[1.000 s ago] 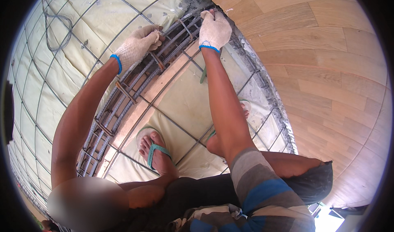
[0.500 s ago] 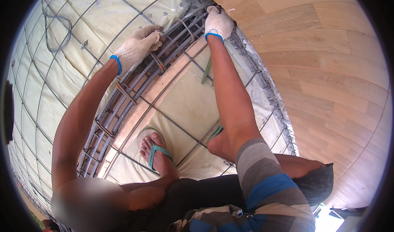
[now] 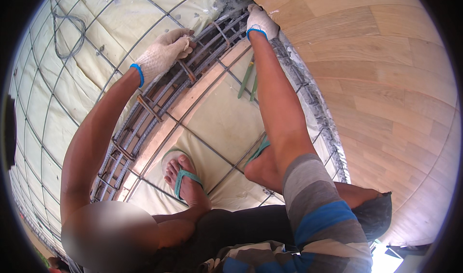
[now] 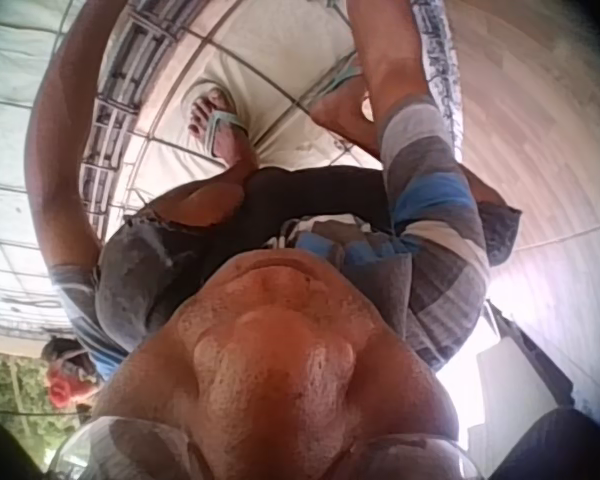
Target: The person is installing rebar on a construction site. They are using pliers to cut and bend the rebar, securing it to the existing structure. The person is wearing gloves and flip-flops, and the camera is mounted on their head, providing a first-person view of the task.
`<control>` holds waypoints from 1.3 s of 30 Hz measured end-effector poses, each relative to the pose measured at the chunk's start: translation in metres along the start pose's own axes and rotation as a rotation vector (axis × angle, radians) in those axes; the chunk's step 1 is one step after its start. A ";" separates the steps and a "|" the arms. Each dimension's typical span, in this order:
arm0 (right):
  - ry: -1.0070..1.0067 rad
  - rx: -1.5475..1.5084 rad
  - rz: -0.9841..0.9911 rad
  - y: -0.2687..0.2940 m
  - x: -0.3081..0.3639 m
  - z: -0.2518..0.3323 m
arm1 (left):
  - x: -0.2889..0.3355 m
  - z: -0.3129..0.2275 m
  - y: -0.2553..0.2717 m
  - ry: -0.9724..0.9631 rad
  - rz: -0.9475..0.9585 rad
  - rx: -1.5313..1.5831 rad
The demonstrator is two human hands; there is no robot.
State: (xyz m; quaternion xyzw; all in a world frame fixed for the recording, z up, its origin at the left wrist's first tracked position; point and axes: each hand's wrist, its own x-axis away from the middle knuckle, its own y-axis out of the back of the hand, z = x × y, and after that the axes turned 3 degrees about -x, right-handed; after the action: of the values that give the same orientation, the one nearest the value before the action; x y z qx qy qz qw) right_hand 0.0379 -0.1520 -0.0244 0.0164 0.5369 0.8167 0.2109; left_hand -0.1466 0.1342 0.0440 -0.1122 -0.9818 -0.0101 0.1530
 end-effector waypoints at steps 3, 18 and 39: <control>-0.116 -0.183 -0.037 -0.007 -0.002 -0.014 | -0.003 0.000 -0.003 -0.018 0.018 0.010; -0.122 -0.846 -0.097 0.028 0.078 0.008 | -0.002 0.002 0.001 0.001 0.022 0.003; 0.219 -0.160 -0.027 0.040 0.098 0.024 | -0.020 -0.003 0.002 -0.025 0.081 -0.270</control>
State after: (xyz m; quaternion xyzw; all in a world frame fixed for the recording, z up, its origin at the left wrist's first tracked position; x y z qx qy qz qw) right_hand -0.0582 -0.1094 0.0020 -0.0970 0.4902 0.8508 0.1627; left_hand -0.1264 0.1316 0.0411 -0.1712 -0.9680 -0.1347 0.1247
